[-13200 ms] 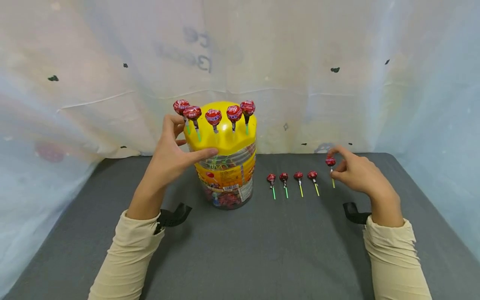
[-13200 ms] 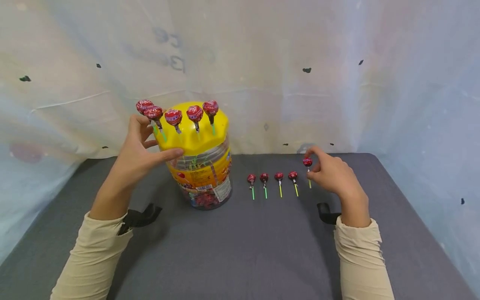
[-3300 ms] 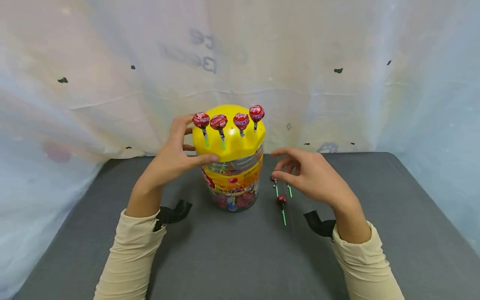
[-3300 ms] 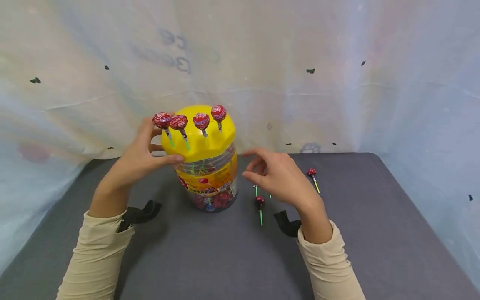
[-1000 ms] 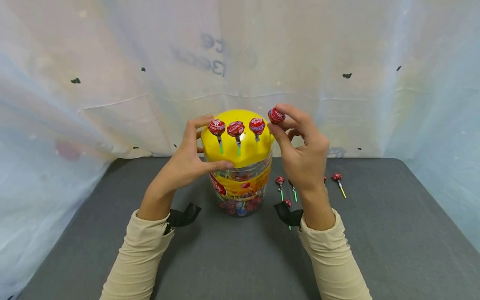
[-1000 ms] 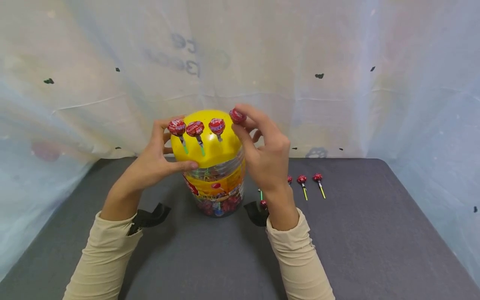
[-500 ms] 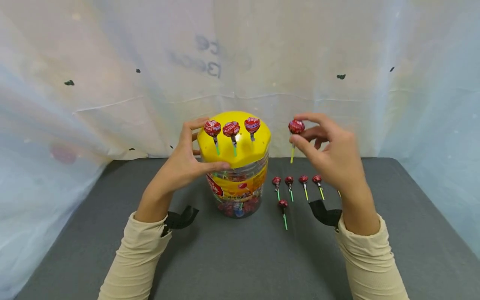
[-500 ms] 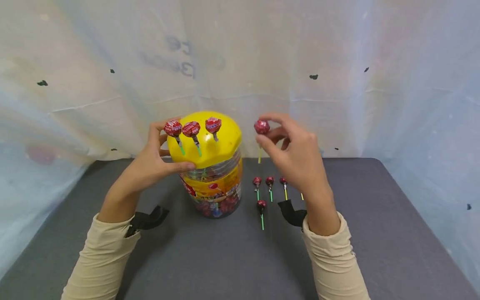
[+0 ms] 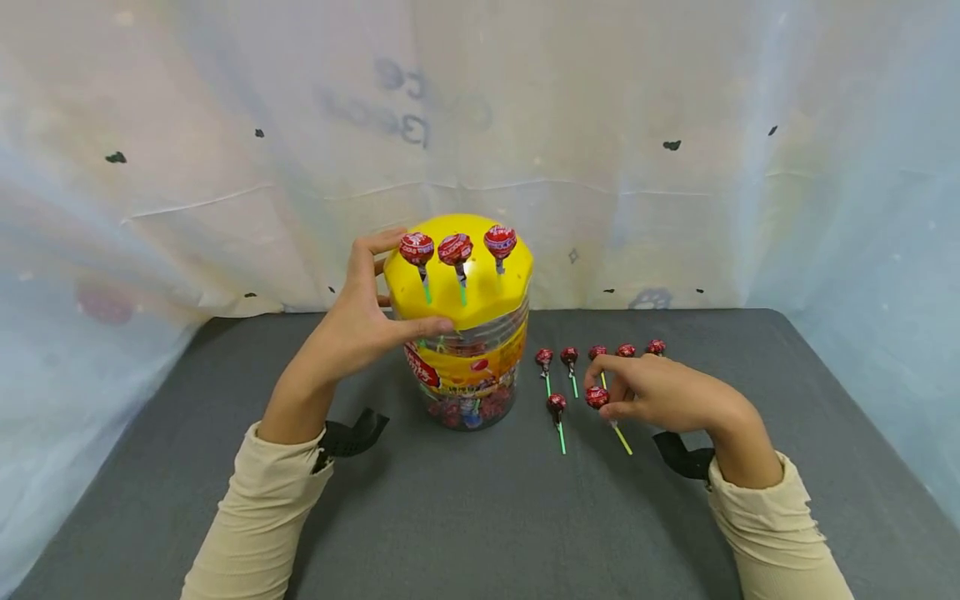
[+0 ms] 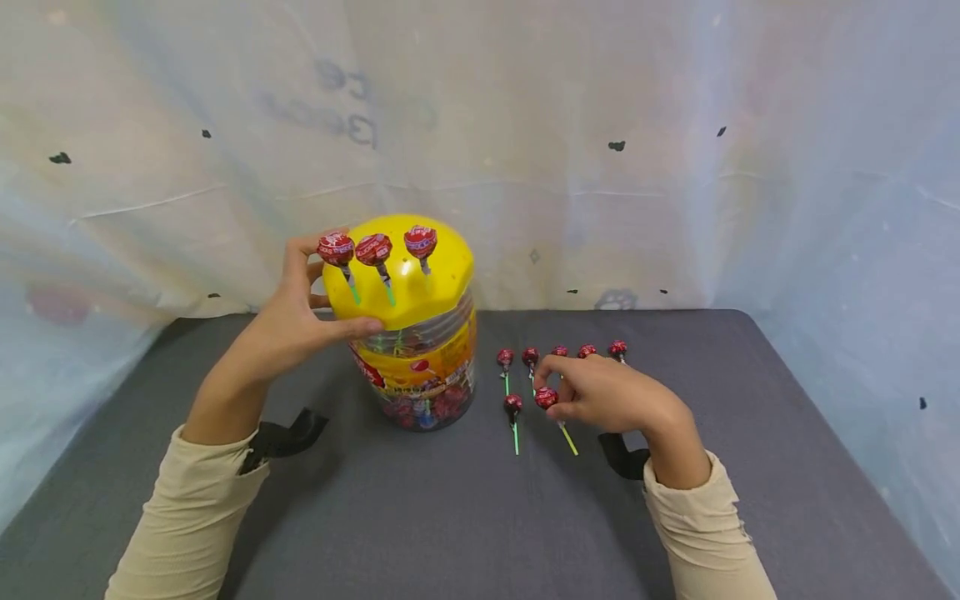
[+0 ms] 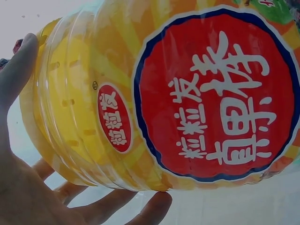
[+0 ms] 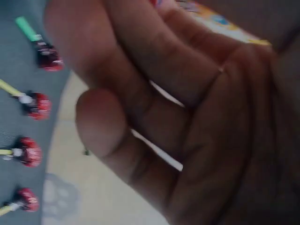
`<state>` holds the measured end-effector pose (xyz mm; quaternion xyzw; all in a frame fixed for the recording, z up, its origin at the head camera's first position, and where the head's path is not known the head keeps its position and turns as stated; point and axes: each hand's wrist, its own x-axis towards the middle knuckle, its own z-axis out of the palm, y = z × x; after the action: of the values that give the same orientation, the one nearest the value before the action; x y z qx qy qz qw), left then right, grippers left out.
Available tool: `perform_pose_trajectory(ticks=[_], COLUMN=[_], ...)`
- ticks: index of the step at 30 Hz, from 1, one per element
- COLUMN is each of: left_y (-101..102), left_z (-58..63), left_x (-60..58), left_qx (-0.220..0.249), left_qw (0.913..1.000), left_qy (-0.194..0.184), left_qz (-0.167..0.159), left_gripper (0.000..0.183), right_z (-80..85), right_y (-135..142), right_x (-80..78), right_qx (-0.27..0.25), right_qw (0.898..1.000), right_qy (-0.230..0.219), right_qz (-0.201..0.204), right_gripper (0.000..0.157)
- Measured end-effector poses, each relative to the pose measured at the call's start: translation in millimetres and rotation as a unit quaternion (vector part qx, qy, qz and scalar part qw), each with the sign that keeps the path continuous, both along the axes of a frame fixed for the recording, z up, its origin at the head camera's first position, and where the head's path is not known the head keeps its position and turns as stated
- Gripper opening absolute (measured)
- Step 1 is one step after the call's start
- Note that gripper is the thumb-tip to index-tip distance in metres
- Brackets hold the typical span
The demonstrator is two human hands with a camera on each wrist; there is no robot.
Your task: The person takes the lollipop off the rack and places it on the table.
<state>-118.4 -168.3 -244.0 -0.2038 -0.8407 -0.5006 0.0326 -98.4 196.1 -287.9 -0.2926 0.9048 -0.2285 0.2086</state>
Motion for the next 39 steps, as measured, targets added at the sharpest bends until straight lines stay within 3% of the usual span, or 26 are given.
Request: perform_pose_trajectory(ticks=[11,22,33,39], left_y=[0,0,1,0], left_z=[-0.7,-0.9,0.3,0.1], left_x=[0.7,-0.2,0.4,0.7], left_qx=[0.003,-0.001,-0.002,-0.002], left_qw=[1.0000,1.0000,0.9999,1.0000], left_qy=[0.004,0.004,0.009,0.008], left_qz=[-0.005,0.000,-0.009,-0.005], left_gripper=[0.092,0.092,0.092,0.091], right_z=[-36.9,-51.1,-54.0,-56.7], right_y=[-14,-18,-20,-25], right_x=[-15.1,-17.6,-19.7,-22.8], right_qx=[0.030,0.064,0.059,0.049], right_qw=[0.996,0.995,0.995,0.995], right_qy=[-0.070,-0.042,-0.038,-0.009], right_qz=[-0.054,-0.065,-0.077,-0.088], right_gripper=[0.028,0.026,0.024,0.023])
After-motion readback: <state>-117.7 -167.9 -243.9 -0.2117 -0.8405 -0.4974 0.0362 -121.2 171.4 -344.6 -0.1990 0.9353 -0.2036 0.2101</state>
